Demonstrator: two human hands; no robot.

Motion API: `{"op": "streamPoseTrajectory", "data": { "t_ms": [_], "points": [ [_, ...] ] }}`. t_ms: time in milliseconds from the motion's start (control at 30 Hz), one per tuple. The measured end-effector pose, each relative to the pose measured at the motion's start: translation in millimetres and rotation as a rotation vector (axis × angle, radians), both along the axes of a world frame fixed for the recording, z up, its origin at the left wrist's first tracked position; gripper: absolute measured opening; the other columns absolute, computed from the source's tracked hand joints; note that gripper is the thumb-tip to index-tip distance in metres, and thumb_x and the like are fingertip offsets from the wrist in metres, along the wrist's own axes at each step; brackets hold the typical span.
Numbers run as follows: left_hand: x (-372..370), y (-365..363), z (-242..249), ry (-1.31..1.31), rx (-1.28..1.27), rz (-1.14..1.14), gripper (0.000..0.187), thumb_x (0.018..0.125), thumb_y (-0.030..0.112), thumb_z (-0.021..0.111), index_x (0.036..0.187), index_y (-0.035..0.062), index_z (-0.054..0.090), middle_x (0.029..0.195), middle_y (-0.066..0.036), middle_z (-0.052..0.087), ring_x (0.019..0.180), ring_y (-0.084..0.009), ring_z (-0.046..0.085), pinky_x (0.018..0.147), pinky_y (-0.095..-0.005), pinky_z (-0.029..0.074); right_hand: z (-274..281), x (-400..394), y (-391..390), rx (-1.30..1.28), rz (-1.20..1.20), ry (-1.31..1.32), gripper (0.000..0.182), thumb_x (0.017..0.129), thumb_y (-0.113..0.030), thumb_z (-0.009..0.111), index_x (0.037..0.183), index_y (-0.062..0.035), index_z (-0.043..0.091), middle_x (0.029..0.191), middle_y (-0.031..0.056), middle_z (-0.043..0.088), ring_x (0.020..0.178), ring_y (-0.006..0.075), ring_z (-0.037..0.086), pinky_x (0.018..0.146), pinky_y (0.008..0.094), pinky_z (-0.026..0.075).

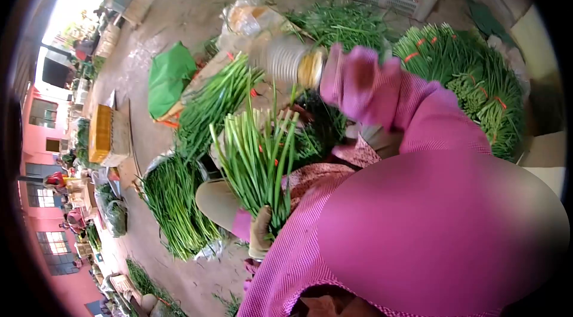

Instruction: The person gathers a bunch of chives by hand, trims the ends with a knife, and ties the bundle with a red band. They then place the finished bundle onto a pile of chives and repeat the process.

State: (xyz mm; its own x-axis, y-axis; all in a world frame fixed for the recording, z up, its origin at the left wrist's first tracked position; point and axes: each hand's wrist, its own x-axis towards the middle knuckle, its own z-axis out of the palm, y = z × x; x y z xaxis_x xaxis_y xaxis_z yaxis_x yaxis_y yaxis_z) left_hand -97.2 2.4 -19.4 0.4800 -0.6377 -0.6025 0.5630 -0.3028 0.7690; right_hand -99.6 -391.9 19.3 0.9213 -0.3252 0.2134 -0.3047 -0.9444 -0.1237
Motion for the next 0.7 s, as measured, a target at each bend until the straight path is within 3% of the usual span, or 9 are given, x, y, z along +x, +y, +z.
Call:
{"op": "streamPoseTrajectory", "data": {
  "t_ms": [67, 133, 200, 233, 333, 400, 467, 533, 700],
  "points": [
    [-4.9, 7.4, -0.3, -0.223, 0.098, -0.046, 0.050, 0.092, 0.039, 0.063, 0.118, -0.0034, 0.061, 0.109, -0.011, 0.065, 0.093, -0.0183, 0.064, 0.081, -0.0306, 0.054, 22.6, -19.5, -60.3, 0.091, -0.114, -0.486, 0.033, 0.096, -0.032, 0.053, 0.108, -0.0037, 0.066, 0.099, 0.0159, 0.068, 0.091, 0.0335, 0.066, 0.080, 0.0421, 0.053],
    [7.5, 21.7, -30.5, 0.145, 0.016, 0.016, 0.045, 0.095, 0.038, 0.059, 0.116, -0.0012, 0.063, 0.106, -0.009, 0.066, 0.088, -0.0160, 0.064, 0.077, -0.0289, 0.053, 92.8, -48.7, -68.9, 0.292, -0.303, -0.557, 0.039, 0.102, -0.034, 0.048, 0.115, -0.0004, 0.063, 0.104, 0.0183, 0.068, 0.096, 0.0329, 0.066, 0.082, 0.0402, 0.053],
    [3.9, 12.5, -21.7, 0.103, -0.022, 0.016, 0.043, 0.095, 0.038, 0.058, 0.116, -0.0002, 0.062, 0.104, -0.007, 0.067, 0.087, -0.0158, 0.064, 0.076, -0.0289, 0.052, 92.1, -55.0, -120.2, 0.315, -0.594, -0.343, 0.045, 0.091, -0.043, 0.060, 0.126, -0.0146, 0.060, 0.136, 0.0230, 0.053, 0.129, 0.0381, 0.047, 0.109, 0.0441, 0.036],
    [2.6, 7.8, -18.9, 0.059, -0.063, 0.014, 0.042, 0.096, 0.037, 0.057, 0.117, 0.0008, 0.062, 0.103, -0.006, 0.067, 0.085, -0.0157, 0.064, 0.075, -0.0290, 0.052, 84.9, -52.3, -120.6, 0.051, -0.653, -0.329, 0.033, 0.090, -0.039, 0.059, 0.102, -0.0103, 0.070, 0.107, 0.0210, 0.067, 0.097, 0.0339, 0.066, 0.088, 0.0458, 0.050],
    [2.4, 5.5, -20.1, 0.230, -0.103, 0.057, 0.040, 0.096, 0.034, 0.057, 0.118, 0.0010, 0.061, 0.100, -0.005, 0.067, 0.084, -0.0158, 0.063, 0.074, -0.0299, 0.052, 51.0, -51.6, -77.0, 0.099, -0.348, -0.082, 0.045, 0.103, -0.039, 0.046, 0.117, -0.0005, 0.063, 0.104, 0.0168, 0.069, 0.097, 0.0307, 0.067, 0.083, 0.0392, 0.053],
    [-7.8, -4.8, -7.6, 0.150, -0.112, 0.145, 0.038, 0.097, 0.031, 0.056, 0.118, 0.0005, 0.061, 0.098, -0.006, 0.067, 0.082, -0.0159, 0.063, 0.073, -0.0304, 0.053, 37.2, -58.2, -32.7, 1.123, -0.162, 0.203, 0.047, 0.100, -0.044, 0.050, 0.115, -0.0015, 0.065, 0.099, 0.0160, 0.069, 0.095, 0.0291, 0.067, 0.082, 0.0389, 0.052],
    [-2.4, 1.3, -15.9, 0.172, -0.112, 0.098, 0.037, 0.096, 0.030, 0.057, 0.118, 0.0002, 0.060, 0.097, -0.006, 0.067, 0.081, -0.0162, 0.063, 0.073, -0.0313, 0.053, -53.4, -29.1, -22.4, 0.610, 0.535, 0.056, 0.045, 0.097, -0.042, 0.055, 0.113, -0.0016, 0.067, 0.097, 0.0144, 0.070, 0.092, 0.0255, 0.066, 0.081, 0.0375, 0.051],
    [-0.4, 4.2, -13.6, 0.096, -0.075, 0.043, 0.036, 0.097, 0.031, 0.056, 0.115, 0.0002, 0.061, 0.096, -0.005, 0.066, 0.079, -0.0162, 0.062, 0.073, -0.0313, 0.052, -62.1, -25.6, 17.4, 1.227, 0.204, 0.449, 0.038, 0.093, -0.032, 0.062, 0.114, -0.0004, 0.066, 0.097, 0.0121, 0.070, 0.089, 0.0210, 0.064, 0.081, 0.0353, 0.050],
    [2.7, 15.1, -32.6, 0.070, 0.020, 0.042, 0.042, 0.094, 0.041, 0.060, 0.110, 0.0021, 0.065, 0.101, -0.004, 0.066, 0.086, -0.0149, 0.062, 0.075, -0.0305, 0.051, -62.8, -23.7, 32.2, 1.135, 0.189, 0.368, 0.039, 0.086, -0.025, 0.068, 0.120, -0.0056, 0.065, 0.102, 0.0090, 0.071, 0.089, 0.0196, 0.065, 0.079, 0.0326, 0.050]
  ]
}}
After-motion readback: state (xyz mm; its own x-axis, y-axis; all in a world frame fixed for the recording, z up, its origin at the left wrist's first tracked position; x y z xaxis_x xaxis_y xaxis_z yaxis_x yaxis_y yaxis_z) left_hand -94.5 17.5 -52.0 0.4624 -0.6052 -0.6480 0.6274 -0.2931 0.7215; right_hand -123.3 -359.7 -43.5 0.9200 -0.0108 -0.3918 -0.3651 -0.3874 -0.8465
